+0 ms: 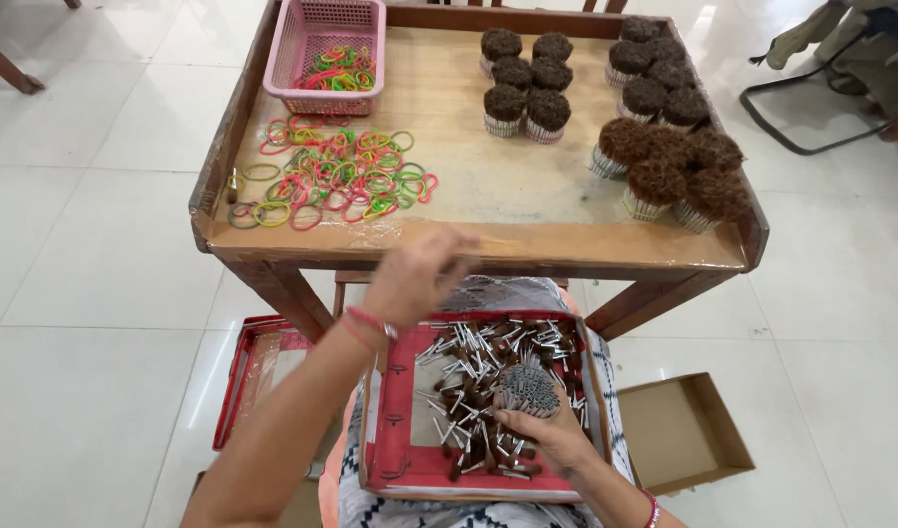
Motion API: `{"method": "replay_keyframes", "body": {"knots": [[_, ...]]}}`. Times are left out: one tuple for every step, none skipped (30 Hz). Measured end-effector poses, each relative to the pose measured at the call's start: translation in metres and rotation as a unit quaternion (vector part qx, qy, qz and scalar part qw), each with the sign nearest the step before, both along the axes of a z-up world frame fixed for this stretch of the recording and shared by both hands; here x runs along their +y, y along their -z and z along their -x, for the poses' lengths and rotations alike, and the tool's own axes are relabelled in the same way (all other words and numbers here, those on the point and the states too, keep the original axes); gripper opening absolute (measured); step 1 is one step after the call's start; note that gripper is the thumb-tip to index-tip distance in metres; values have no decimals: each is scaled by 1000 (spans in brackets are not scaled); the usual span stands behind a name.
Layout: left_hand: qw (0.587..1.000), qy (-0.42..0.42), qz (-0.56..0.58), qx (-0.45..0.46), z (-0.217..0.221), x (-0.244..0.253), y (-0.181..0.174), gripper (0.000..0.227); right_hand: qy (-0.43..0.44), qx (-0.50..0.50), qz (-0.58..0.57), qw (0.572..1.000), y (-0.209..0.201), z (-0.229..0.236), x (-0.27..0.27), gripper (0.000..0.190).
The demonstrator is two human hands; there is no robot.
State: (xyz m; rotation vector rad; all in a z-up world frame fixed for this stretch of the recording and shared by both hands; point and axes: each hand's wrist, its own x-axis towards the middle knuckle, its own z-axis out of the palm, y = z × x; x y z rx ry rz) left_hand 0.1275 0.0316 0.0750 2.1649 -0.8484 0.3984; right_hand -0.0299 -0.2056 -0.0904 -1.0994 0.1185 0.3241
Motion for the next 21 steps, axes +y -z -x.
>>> {"method": "replay_keyframes", "body": {"knots": [[1000,-3,2,-3,-28,7,-3,25,-3,-3,2,1000,-5,-4,2,40],[994,-80,-51,-44,-57,14,-5,20,26,14,4,1000,-11,-8,4,44],[978,-159,-103,-86,-86,23,-10,15,54,30,8,998,-17,-14,7,48],[977,-163,-100,-89,-107,22,3,15,50,26,10,998,-18,-17,7,48],[969,-172,-142,-109,-128,24,16,13,42,-15,-1,999,-19,-21,9,42],[958,-181,-184,-128,-148,27,30,12,33,-56,-12,998,-20,-24,10,37],[956,-189,-185,-129,-158,22,36,12,24,-58,-13,998,-18,-27,6,37],[949,-191,-223,-115,-167,18,42,8,53,-66,-31,996,-15,-29,4,33],[938,-201,-264,-97,-172,24,49,5,73,-70,-51,994,-13,-31,5,30],[934,-218,-267,-93,-161,16,34,5,55,-70,-55,995,-14,-32,-2,30],[958,-201,-174,-109,-149,17,19,18,80,-68,-49,993,-14,-38,-4,27],[971,-183,-80,-130,-138,18,5,31,104,-67,-42,991,-14,-44,-6,25],[964,-213,-87,-130,-117,15,-4,31,73,-68,-48,994,-16,-50,-12,25],[981,-181,22,-60,-97,10,-12,21,92,-102,-59,989,-18,-57,-19,31],[982,-137,133,5,-82,-2,-22,13,119,-135,-71,981,-22,-63,-26,38],[979,-159,130,-1,-61,-5,-13,13,97,-136,-77,983,-19,-73,-27,38],[986,-25,161,29,-41,-15,-3,17,117,-179,-115,970,-16,-77,-32,41],[974,110,188,60,-22,-26,7,22,136,-220,-153,954,-14,-83,-37,43],[976,101,187,58,-1,-29,12,22,128,-219,-157,954,-14,-80,-37,43],[966,138,191,108,19,-32,18,24,105,-213,-197,951,-14,-76,-37,44],[952,175,196,157,40,-36,23,27,84,-207,-236,946,-14,-72,-38,44]]}}
